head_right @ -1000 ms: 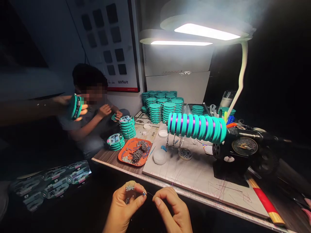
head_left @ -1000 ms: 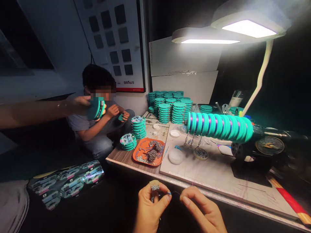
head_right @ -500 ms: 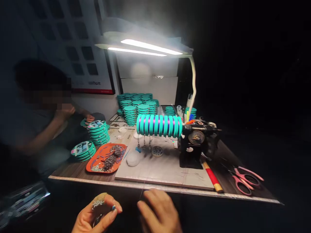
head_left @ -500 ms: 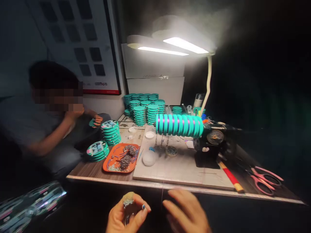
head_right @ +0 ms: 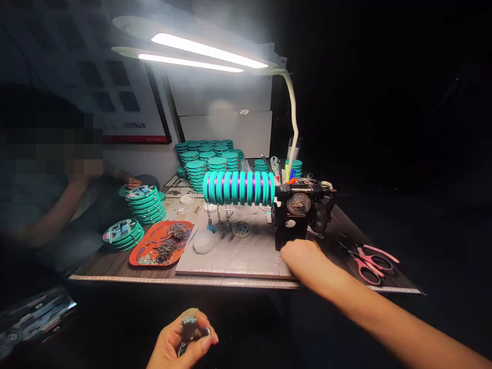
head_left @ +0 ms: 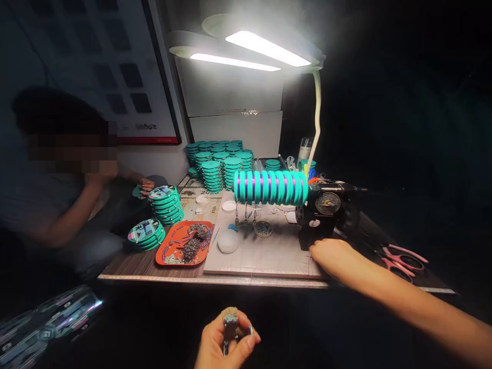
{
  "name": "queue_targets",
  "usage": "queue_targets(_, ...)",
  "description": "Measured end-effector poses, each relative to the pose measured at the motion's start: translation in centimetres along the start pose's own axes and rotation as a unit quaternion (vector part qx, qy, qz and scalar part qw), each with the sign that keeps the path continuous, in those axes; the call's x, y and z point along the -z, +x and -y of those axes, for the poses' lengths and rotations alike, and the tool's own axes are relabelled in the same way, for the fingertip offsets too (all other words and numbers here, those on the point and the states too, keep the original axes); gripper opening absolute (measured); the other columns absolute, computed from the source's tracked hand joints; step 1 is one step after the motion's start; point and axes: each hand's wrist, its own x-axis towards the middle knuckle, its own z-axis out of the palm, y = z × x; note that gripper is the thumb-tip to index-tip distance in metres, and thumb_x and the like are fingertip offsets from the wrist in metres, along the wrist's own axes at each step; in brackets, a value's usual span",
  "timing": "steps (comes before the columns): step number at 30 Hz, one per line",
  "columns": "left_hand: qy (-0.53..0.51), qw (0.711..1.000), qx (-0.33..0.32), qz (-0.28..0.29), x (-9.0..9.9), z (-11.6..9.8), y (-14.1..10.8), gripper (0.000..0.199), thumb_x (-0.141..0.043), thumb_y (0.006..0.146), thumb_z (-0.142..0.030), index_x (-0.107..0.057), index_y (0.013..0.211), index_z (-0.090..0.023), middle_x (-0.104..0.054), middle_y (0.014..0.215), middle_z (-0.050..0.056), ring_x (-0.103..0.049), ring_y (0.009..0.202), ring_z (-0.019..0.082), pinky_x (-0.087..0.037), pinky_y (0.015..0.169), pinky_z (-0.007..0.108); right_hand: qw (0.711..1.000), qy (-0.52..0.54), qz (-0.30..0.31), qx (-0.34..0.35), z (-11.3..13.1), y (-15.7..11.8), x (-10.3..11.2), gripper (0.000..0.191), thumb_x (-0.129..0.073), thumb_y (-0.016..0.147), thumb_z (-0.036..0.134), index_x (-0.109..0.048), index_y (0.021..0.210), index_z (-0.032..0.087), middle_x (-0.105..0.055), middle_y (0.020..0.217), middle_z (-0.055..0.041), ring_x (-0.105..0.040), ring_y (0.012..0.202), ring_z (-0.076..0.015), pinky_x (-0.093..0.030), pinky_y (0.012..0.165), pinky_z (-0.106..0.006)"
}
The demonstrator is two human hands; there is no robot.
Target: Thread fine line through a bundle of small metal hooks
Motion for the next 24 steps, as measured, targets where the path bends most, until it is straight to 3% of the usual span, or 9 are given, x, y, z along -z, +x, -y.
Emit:
queue_targets(4, 0.014, 1.0, -0.02, -0.003, 0.1, 0.4, -0.4, 0.026, -0.071, 0.059, -0.036, -0.058, 0.063, -0.014, -0.058, 0.059, 0.0, -0.033, 0.049, 0.006, -0.022, 0.049, 0.019, 0.999, 0.028, 0.033, -0.021, -1.2, -0.5, 0.5, 0.026, -0.042, 0.068, -0.004, -0.063, 0.068, 0.012, -0.067, 0.073, -0.0139, -0.065, 0.07, -0.0233, -0.038, 0.055, -0.026)
queue_targets(7, 0.019, 0.999, -0.033, -0.016, 0.1, 0.8, -0.6, 0.02, -0.069, 0.061, -0.032, -0.06, 0.063, -0.013, -0.05, 0.06, -0.002, -0.026, 0.048, 0.005, -0.018, 0.047, 0.02, 0.996, 0.056, 0.046, -0.06, -3.1, -2.3, 0.3, 0.018, -0.044, 0.075, 0.007, -0.056, 0.065, 0.016, -0.063, 0.063, -0.0072, -0.06, 0.058, -0.0174, -0.035, 0.051, -0.025)
queue_targets(9, 0.014, 0.999, -0.035, -0.025, 0.1, 1.1, -0.8, 0.017, -0.068, 0.061, -0.029, -0.06, 0.063, -0.014, -0.047, 0.06, -0.002, -0.027, 0.049, 0.006, -0.019, 0.046, 0.02, 0.988, 0.133, 0.042, -0.067, -3.3, -4.3, -0.1, 0.018, -0.04, 0.083, 0.02, -0.051, 0.069, 0.019, -0.06, 0.06, -0.0025, -0.056, 0.055, -0.0129, -0.038, 0.052, -0.022)
queue_targets(11, 0.013, 0.999, -0.036, -0.03, 0.1, 1.5, -0.9, 0.016, -0.067, 0.062, -0.027, -0.059, 0.064, -0.014, -0.048, 0.06, -0.002, -0.03, 0.05, 0.007, -0.021, 0.047, 0.02, 0.936, 0.349, 0.013, -0.037, -1.7, -6.3, -0.4, 0.025, -0.031, 0.088, 0.033, -0.048, 0.073, 0.021, -0.058, 0.063, -0.0007, -0.054, 0.057, -0.0114, -0.041, 0.054, -0.02)
queue_targets(13, 0.031, 0.998, -0.047, -0.032, 0.0, 1.9, -1.1, 0.014, -0.065, 0.063, -0.027, -0.059, 0.064, -0.014, -0.047, 0.059, -0.002, -0.035, 0.052, 0.008, -0.025, 0.048, 0.02, 0.891, 0.454, -0.016, -0.007, 1.5, -7.8, -0.5, 0.026, -0.035, 0.087, 0.04, -0.049, 0.077, 0.021, -0.055, 0.065, 0.0004, -0.054, 0.06, -0.0115, -0.043, 0.056, -0.019)
queue_targets(16, 0.085, 0.993, -0.076, -0.036, 0.0, 2.1, -1.3, 0.011, -0.062, 0.066, -0.026, -0.06, 0.065, -0.015, -0.048, 0.058, -0.002, -0.039, 0.053, 0.01, -0.029, 0.051, 0.021, 0.888, 0.453, -0.04, 0.074, 6.9, -8.5, -0.5, 0.02, -0.038, 0.087, 0.03, -0.05, 0.074, 0.02, -0.056, 0.067, 0.0016, -0.053, 0.06, -0.0097, -0.043, 0.056, -0.017)
queue_targets(18, 0.119, 0.988, -0.092, -0.044, 0.0, 1.9, -1.5, 0.008, -0.06, 0.068, -0.024, -0.06, 0.065, -0.016, -0.048, 0.056, -0.002, -0.04, 0.052, 0.01, -0.031, 0.051, 0.021, 0.895, 0.415, -0.098, 0.131, 9.3, -8.1, -0.6, 0.017, -0.038, 0.088, 0.022, -0.049, 0.076, 0.02, -0.056, 0.069, 0.0018, -0.053, 0.06, -0.0089, -0.042, 0.055, -0.017)
queue_targets(21, 0.154, 0.981, -0.105, -0.052, 0.0, 1.4, -1.6, 0.007, -0.059, 0.068, -0.021, -0.059, 0.062, -0.017, -0.048, 0.055, -0.003, -0.04, 0.051, 0.01, -0.032, 0.051, 0.021, 0.905, 0.345, -0.193, 0.159, 10.3, -7.5, -1.0, 0.015, -0.037, 0.088, 0.016, -0.048, 0.079, 0.02, -0.053, 0.068, 0.0015, -0.051, 0.059, -0.0097, -0.04, 0.051, -0.019)
queue_targets(24, 0.171, 0.978, -0.105, -0.06, -0.1, 0.9, -1.7, 0.007, -0.059, 0.068, -0.02, -0.058, 0.061, -0.017, -0.049, 0.055, -0.003, -0.042, 0.052, 0.011, -0.033, 0.052, 0.021, 0.911, 0.307, -0.228, 0.157, 9.9, -7.4, -1.3, 0.013, -0.037, 0.088, 0.015, -0.047, 0.08, 0.021, -0.053, 0.068, 0.0007, -0.051, 0.058, -0.0108, -0.04, 0.05, -0.02)
